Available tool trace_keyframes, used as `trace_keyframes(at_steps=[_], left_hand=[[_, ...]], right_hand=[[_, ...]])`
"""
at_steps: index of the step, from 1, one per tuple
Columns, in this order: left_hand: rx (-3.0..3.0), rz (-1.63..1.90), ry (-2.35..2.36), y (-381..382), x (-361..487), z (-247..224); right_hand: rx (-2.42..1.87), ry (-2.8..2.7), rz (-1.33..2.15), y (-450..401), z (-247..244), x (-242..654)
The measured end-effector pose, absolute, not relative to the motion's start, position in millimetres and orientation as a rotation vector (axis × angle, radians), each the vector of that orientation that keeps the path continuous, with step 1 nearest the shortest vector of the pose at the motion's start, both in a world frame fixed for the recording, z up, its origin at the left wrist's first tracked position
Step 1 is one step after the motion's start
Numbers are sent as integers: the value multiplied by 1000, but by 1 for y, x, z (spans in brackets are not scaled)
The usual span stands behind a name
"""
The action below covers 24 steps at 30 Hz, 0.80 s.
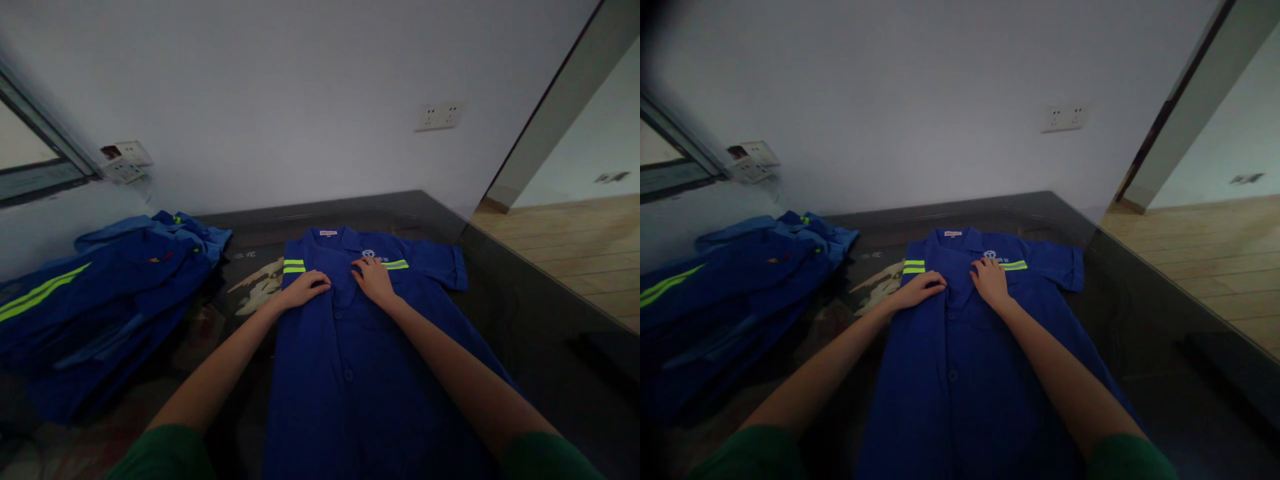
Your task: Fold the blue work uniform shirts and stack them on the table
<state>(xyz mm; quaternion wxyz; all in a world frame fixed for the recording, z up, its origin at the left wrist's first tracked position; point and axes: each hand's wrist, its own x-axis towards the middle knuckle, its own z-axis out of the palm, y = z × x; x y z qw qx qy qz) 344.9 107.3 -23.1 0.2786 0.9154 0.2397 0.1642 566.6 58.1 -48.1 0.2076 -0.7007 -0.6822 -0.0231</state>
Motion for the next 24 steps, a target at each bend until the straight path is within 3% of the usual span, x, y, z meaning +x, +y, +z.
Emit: trace_keyframes(at_steps=[7, 14, 24], left_hand=[[2614, 359, 695, 103, 356, -32], [2719, 567, 818, 100, 352, -40], [2886, 536, 944, 68, 346, -26]], right_hand=[[-1965, -1895, -36, 56, -46, 565], [-1915, -1897, -45, 55, -45, 565], [-1916, -1951, -27, 62, -45, 569]])
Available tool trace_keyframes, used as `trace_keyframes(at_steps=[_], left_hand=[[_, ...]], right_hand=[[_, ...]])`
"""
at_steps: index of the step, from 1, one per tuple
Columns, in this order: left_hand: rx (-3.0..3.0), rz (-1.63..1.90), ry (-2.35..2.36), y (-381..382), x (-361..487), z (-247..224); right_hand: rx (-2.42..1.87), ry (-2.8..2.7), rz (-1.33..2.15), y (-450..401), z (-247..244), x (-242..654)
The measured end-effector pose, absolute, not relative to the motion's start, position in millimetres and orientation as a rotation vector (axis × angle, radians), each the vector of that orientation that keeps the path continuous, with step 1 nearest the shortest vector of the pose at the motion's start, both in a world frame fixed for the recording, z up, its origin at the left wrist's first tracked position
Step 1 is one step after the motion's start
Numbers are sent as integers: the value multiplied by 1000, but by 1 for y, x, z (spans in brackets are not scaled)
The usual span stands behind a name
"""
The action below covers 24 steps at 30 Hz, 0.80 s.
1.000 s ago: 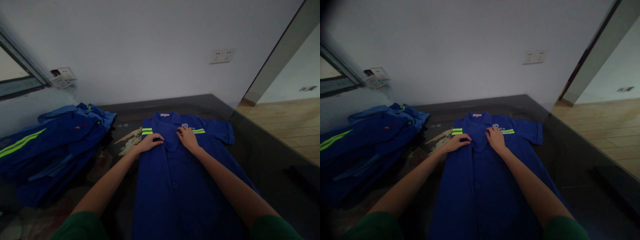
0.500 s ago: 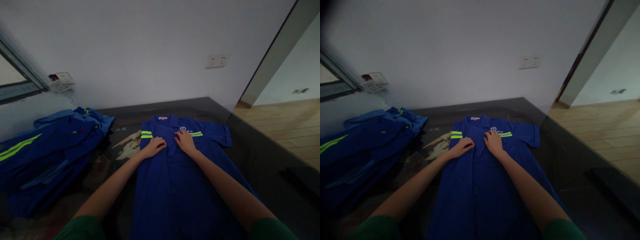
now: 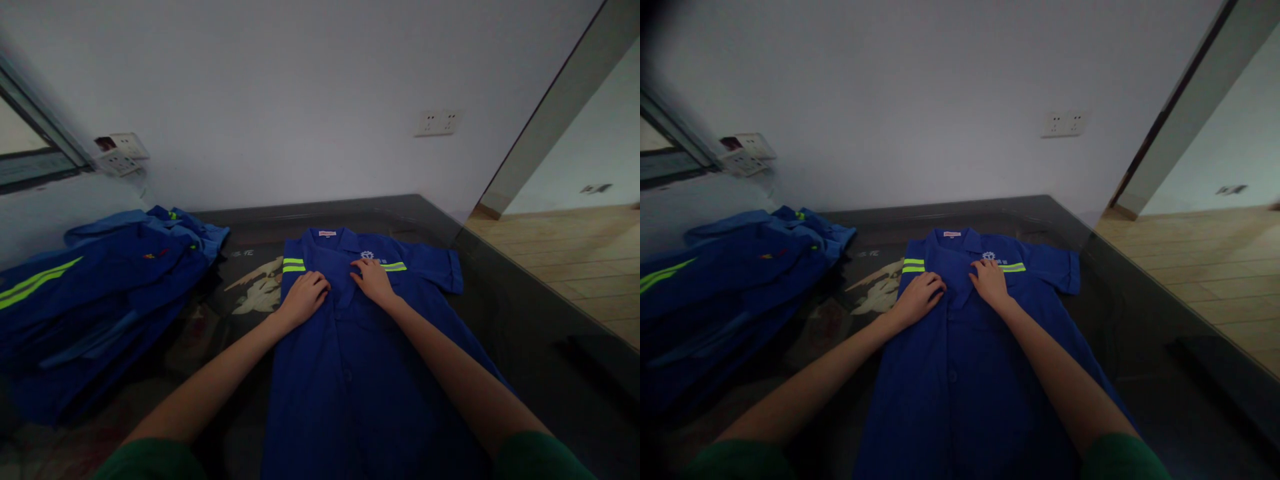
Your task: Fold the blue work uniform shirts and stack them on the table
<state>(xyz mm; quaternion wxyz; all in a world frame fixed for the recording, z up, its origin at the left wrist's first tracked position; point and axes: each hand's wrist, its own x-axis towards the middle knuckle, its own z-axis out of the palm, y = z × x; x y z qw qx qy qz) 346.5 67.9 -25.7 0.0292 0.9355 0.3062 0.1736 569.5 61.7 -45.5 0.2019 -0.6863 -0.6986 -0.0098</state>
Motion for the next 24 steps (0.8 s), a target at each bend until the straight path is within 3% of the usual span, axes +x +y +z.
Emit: trace_keyframes(at_steps=[11, 16, 21, 24], left_hand=[[2844, 107, 905, 40, 331, -37], [2758, 114, 896, 51, 331, -37], [2631, 409, 1377, 110, 326, -38], [2542, 290, 1668, 148, 325, -42]], right_hand=[[-1928, -1952, -60, 59, -50, 570], [-1718, -1979, -72, 48, -28, 553], [-1442, -2283, 84, 11, -23, 510], [-1434, -2417, 91, -6, -36, 495]])
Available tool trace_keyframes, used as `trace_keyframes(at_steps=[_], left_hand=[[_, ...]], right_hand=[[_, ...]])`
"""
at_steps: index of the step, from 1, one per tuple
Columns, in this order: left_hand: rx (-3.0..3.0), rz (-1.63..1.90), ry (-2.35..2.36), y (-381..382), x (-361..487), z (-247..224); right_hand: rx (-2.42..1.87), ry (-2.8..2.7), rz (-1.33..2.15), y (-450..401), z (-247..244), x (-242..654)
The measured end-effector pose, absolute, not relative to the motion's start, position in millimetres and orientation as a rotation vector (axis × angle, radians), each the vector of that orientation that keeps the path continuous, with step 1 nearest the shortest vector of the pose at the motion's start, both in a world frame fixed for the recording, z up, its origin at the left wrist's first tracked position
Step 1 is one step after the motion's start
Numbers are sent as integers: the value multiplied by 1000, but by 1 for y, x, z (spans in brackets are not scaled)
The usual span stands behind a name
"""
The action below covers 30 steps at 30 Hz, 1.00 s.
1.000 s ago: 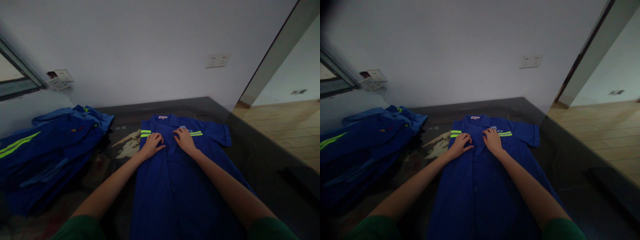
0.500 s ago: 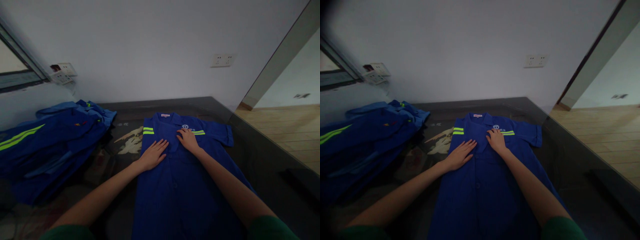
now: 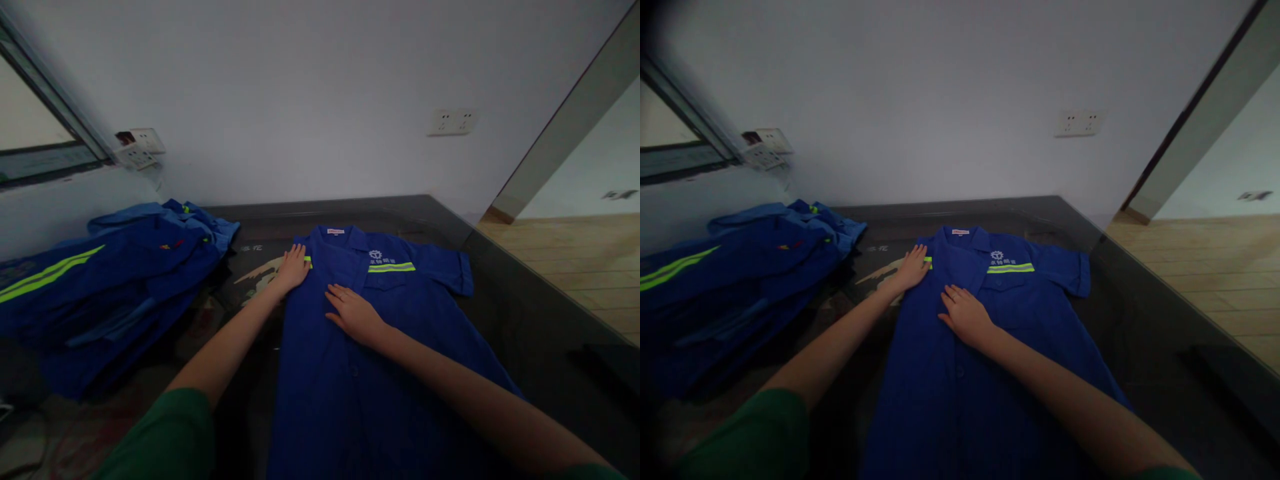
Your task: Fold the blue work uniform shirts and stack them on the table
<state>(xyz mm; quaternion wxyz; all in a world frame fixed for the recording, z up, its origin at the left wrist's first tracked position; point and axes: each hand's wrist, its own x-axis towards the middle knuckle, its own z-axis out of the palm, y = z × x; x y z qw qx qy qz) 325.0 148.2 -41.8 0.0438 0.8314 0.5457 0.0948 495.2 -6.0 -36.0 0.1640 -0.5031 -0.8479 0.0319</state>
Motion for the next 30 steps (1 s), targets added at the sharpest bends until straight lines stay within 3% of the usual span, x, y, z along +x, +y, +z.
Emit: trace_keyframes(at_steps=[9, 13, 17, 20, 26, 30], left_hand=[[2422, 147, 1807, 196, 332, -57], [2443, 268, 1845, 195, 332, -57], [2590, 544, 1806, 177, 335, -46], [2609, 490, 1670, 154, 340, -37], [2632, 310, 1477, 103, 350, -44], [2718, 389, 1478, 86, 348, -47]], right_hand=[[-1500, -2417, 79, -21, -51, 498], [-1489, -2421, 140, -23, -50, 496], [-1395, -2274, 344, -16, -45, 507], [-1355, -2029, 451, -14, -35, 527], [-1408, -2157, 370, -37, -32, 552], [-1493, -2344, 218, -51, -47, 549]])
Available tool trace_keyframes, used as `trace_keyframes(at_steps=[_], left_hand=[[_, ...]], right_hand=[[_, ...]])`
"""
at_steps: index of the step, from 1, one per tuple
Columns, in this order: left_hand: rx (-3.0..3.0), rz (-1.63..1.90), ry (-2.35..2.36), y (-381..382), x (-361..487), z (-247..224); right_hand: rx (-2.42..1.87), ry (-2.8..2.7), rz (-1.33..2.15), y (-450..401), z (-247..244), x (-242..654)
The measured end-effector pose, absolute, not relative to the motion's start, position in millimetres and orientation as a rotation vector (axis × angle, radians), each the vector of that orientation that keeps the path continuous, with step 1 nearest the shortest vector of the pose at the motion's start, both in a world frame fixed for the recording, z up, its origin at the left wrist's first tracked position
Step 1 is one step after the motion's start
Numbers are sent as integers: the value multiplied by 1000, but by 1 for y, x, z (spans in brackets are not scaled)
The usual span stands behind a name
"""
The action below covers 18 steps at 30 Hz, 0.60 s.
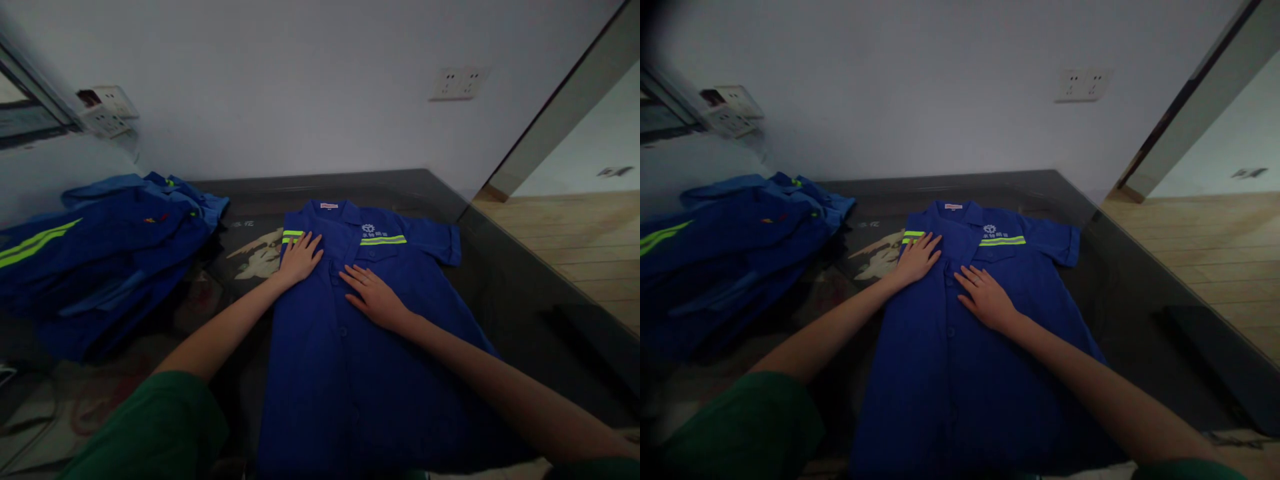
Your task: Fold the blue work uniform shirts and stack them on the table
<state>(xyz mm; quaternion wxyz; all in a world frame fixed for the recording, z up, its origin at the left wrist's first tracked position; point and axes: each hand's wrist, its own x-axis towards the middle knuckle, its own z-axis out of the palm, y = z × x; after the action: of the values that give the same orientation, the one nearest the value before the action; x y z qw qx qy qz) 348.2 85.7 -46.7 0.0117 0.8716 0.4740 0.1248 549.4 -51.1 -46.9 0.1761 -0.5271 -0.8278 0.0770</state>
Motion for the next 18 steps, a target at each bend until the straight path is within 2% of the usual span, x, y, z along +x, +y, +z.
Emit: trace_keyframes(at_steps=[5, 11, 14, 18], left_hand=[[2801, 626, 1238, 46, 336, -15], [2501, 865, 1015, -76, 293, 39], [2186, 984, 1157, -148, 263, 33], [2031, 936, 1427, -229, 230, -17]], right_hand=[[-1500, -2348, 182, -50, -48, 550], [-1483, -2141, 249, -38, -25, 530], [-1550, -1961, 604, -35, -15, 512], [-1493, -1670, 1221, -52, -6, 503]])
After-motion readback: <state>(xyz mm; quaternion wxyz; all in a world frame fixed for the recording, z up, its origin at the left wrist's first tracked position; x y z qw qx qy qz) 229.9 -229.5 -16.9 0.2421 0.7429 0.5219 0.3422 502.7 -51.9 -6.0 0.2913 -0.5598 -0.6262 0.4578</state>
